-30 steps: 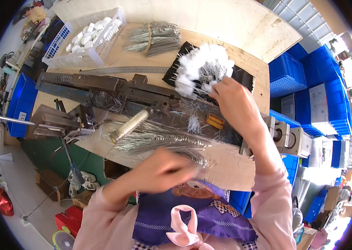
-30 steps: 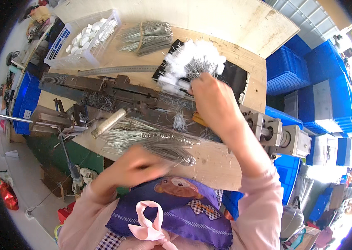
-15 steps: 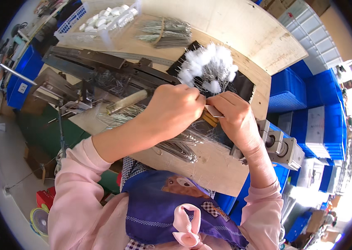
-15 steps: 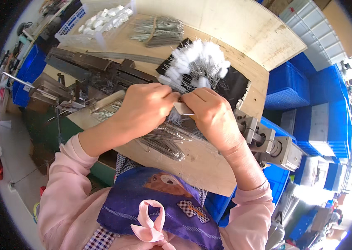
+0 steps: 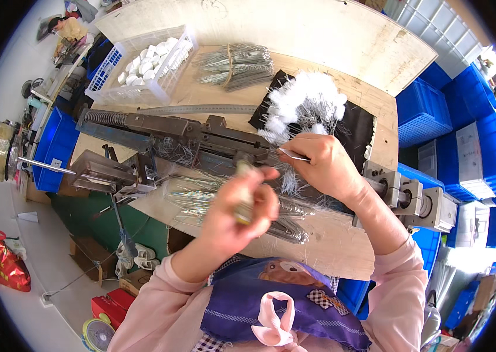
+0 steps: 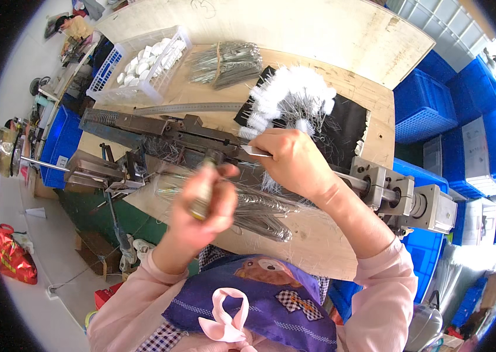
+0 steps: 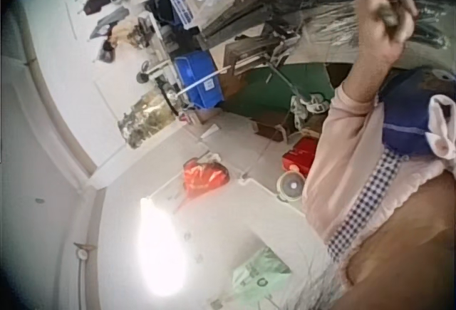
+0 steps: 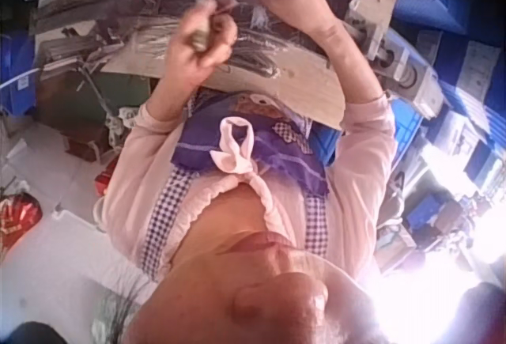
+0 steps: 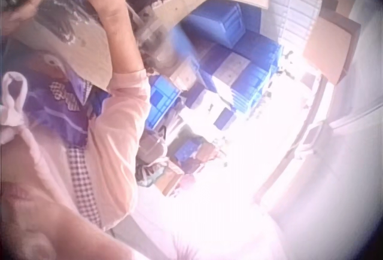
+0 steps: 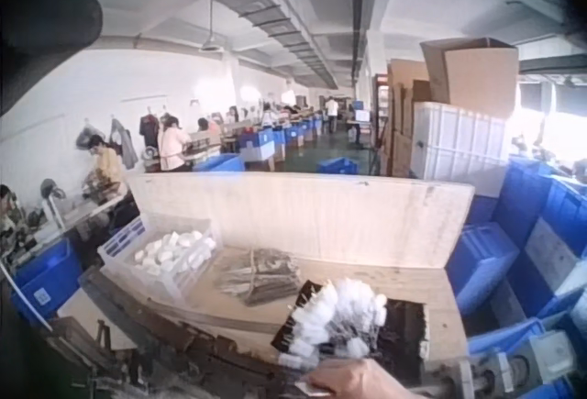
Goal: The person places bristles into folded metal wires, inserts each wire into a twisting machine to form brushes, and sets the finished brushes onto a pile.
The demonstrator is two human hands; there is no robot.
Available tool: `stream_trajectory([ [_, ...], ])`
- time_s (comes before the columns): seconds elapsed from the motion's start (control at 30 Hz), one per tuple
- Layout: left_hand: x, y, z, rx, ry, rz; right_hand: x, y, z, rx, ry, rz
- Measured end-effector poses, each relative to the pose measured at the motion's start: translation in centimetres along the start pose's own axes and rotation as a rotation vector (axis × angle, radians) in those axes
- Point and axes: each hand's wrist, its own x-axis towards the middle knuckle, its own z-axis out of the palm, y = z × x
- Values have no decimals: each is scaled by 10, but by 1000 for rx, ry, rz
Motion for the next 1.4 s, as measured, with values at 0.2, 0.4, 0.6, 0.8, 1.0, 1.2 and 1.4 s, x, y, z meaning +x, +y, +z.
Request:
stream_trajectory([
  [0.2,19,-19,-58,1267,165,406,2,-18,-3,-89,-22,10],
  [0.4,-50,37,-158,305,709,408,-81,-57,9,-330,-134,118],
  [0.6,-136,64,-166,1938,1220,1094,-101,33,30,-522,-79,509],
  [0.8,-138,42,-169,1825,1262,868,-93,38,32,-455,28,327],
  [1.0,-79,21,-145,1321,966,859,-98,-5,13,-230,20,313],
  [1.2,-46,55,-158,504,695,454,-122,-54,-23,72,-76,598],
  [1.4,-29,3,-102,542,640,834,-138,-60,-56,401,150,687],
])
